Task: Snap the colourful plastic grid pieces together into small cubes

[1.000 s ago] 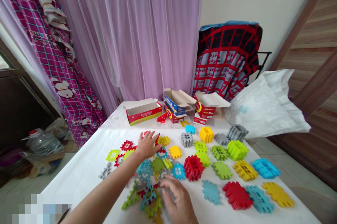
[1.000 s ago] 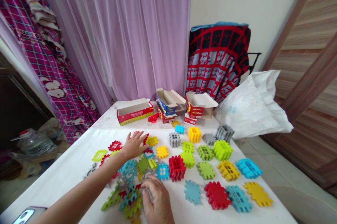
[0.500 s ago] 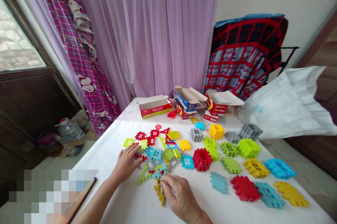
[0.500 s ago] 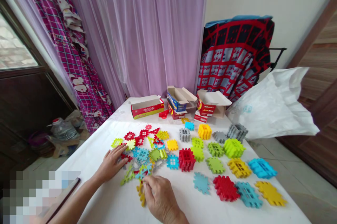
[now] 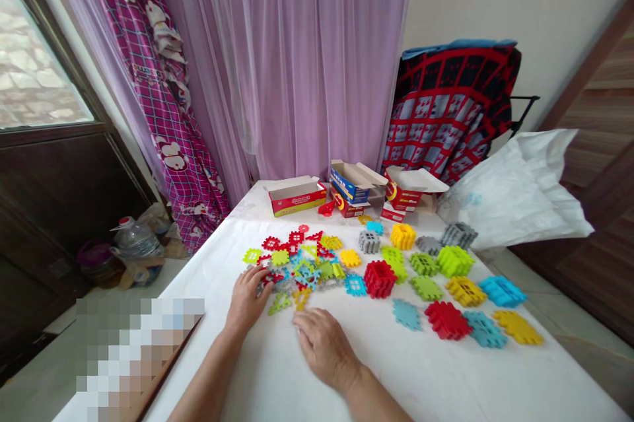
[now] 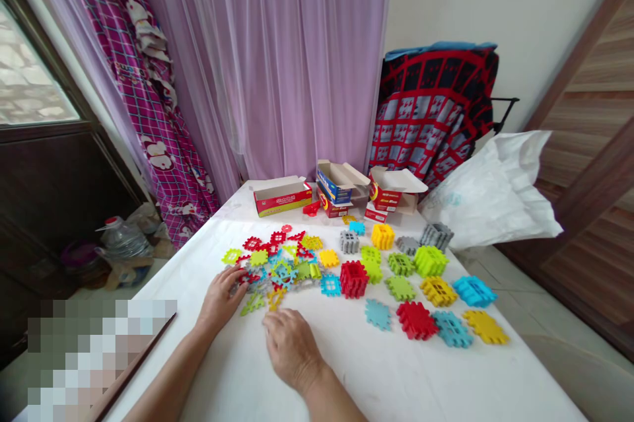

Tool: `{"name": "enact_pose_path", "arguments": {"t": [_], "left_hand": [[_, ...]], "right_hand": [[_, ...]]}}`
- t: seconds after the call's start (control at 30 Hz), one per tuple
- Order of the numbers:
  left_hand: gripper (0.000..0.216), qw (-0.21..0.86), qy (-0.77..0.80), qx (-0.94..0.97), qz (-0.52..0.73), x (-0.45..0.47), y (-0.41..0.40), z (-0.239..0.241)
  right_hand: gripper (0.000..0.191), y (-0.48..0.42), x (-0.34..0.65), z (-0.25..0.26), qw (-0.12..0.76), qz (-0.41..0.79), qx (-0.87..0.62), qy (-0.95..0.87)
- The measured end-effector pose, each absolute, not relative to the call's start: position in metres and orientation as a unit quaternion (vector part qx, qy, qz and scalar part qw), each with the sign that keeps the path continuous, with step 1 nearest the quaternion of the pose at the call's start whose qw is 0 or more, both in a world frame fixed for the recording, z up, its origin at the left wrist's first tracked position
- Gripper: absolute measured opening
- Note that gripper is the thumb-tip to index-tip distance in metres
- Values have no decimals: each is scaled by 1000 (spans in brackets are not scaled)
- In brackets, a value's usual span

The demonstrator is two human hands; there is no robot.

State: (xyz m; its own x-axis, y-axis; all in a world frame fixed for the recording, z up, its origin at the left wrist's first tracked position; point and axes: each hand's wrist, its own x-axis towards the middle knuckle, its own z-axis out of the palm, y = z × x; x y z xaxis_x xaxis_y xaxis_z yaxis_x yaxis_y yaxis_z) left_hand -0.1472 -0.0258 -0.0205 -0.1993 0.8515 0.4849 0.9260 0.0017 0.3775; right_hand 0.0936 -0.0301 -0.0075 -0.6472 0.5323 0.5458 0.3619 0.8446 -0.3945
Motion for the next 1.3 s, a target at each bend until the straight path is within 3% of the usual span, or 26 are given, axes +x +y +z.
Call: {"name": "enact_pose_path", "arguments": {"t": [0.1,0.47,0.67,0.87,1.3], "left_hand": [[32,52,-699,-643,-309,-142,-32,-20],[46,32,-763,-603,-230,-123,-10,-6],[38,-29,-680,-697,-224,-74,-3,2],[31,10,-691,-680,-246,-94,10,15],[21,29,-752,-653,-91,-131,64,41]], "right_hand": [[37,-16,94,-16,369,110,-325,-864],[30,-5,102,-19,485,205,-317,-789],[27,3,107,-22,548,226,-329,-735],[25,3,109,-21,541,271,-348,-716],[27,6,108,-20,499,335,-388,-699]]}}
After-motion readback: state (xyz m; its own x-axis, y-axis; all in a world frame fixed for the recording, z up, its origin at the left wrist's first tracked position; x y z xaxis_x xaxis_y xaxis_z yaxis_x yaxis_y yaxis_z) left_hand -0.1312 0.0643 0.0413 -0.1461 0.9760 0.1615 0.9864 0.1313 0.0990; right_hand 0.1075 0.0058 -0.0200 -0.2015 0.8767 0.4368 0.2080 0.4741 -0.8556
